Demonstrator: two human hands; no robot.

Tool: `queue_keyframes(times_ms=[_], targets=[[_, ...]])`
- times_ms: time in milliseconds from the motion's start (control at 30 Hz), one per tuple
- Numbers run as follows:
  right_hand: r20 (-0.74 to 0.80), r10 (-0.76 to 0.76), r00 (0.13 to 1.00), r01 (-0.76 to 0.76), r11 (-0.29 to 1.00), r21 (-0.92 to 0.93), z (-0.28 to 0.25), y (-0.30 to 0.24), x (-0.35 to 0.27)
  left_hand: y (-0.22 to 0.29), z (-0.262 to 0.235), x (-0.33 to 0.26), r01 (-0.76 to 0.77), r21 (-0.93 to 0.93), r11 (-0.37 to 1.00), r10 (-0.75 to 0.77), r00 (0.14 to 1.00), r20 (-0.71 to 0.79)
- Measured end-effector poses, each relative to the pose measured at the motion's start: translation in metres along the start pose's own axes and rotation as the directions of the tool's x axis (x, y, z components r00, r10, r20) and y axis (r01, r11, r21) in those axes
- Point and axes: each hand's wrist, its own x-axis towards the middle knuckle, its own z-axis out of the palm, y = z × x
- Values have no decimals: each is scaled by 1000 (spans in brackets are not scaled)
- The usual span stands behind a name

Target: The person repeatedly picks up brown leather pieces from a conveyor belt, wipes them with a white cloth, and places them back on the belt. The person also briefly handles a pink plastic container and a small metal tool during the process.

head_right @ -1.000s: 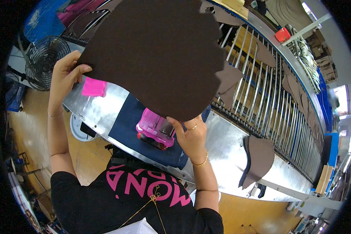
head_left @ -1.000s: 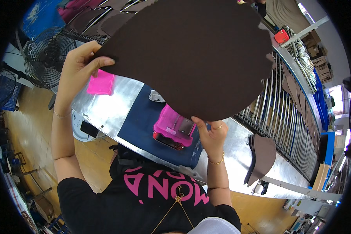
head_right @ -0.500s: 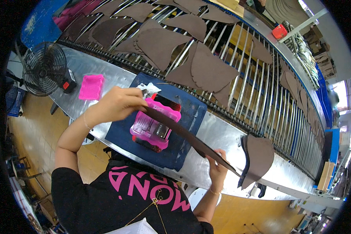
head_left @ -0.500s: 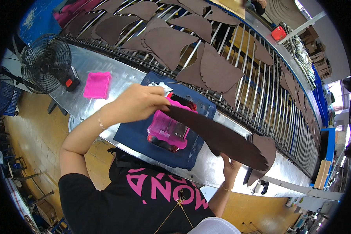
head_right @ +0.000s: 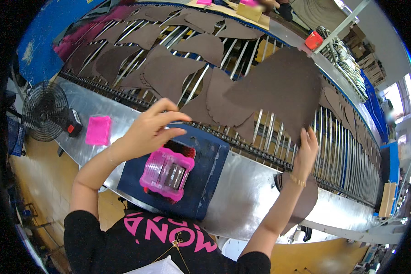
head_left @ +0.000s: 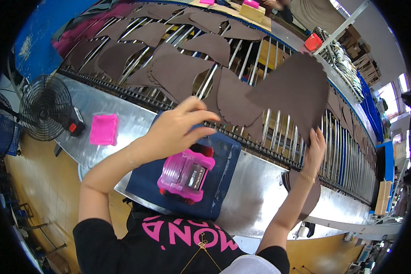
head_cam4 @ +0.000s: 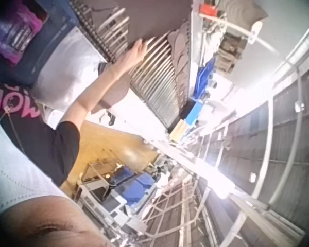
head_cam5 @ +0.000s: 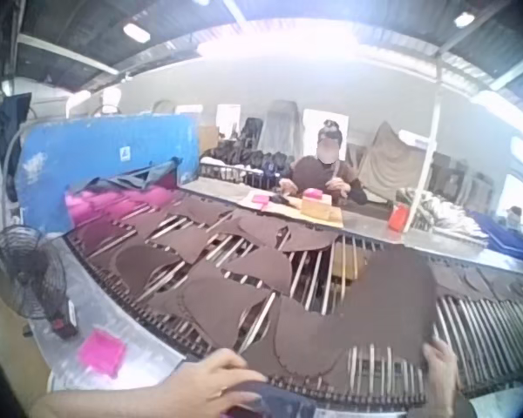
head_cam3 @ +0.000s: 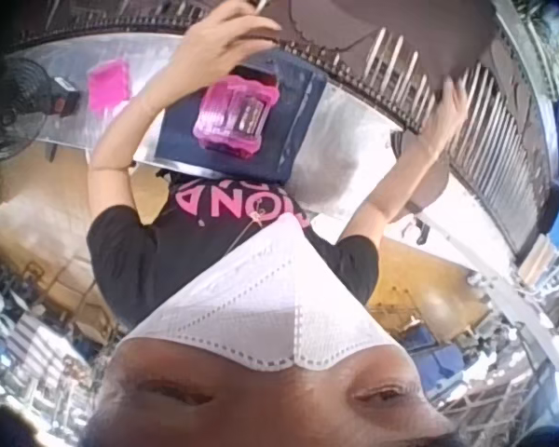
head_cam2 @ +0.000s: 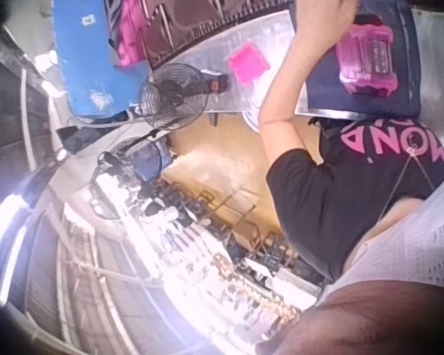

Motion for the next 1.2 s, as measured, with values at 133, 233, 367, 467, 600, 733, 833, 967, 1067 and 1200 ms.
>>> queue_keyframes(times_ms=[133,233,367,467,600,733,833,967,1067,1200], targets=[[27,31,999,-32,999,10,51,85,126,-14,-25,-27,310,-18,951,-310,949,-48],[32,91,995,-91,996,-18,101,145,186,-30,-39,-61,453,49,890,-441,884,-156],[-32,51,998,-55,984,-168,107,212,255,-46,-49,-96,543,12,840,-523,815,-248],[-87,48,995,-81,896,-437,119,225,264,-46,-53,-110,645,-77,760,-638,717,-281],[-175,80,981,-176,737,-652,153,192,222,-39,-56,-119,673,-70,736,-659,688,-303],[-237,-192,952,-9,759,-651,90,161,213,-46,-50,-104,608,-97,788,-611,754,-241],[-219,-288,932,140,844,-517,37,119,162,-54,-45,-103,604,-125,787,-617,768,-174],[-284,-231,931,-37,713,-700,-76,73,50,-59,-35,-89,530,-162,833,-549,829,-109],[-460,-174,871,-374,372,-849,-156,71,-55,-60,-27,-84,491,-240,837,-515,856,-43],[-803,27,595,-798,-102,-594,-179,44,-164,-64,-13,-75,503,-311,807,-514,856,50]])
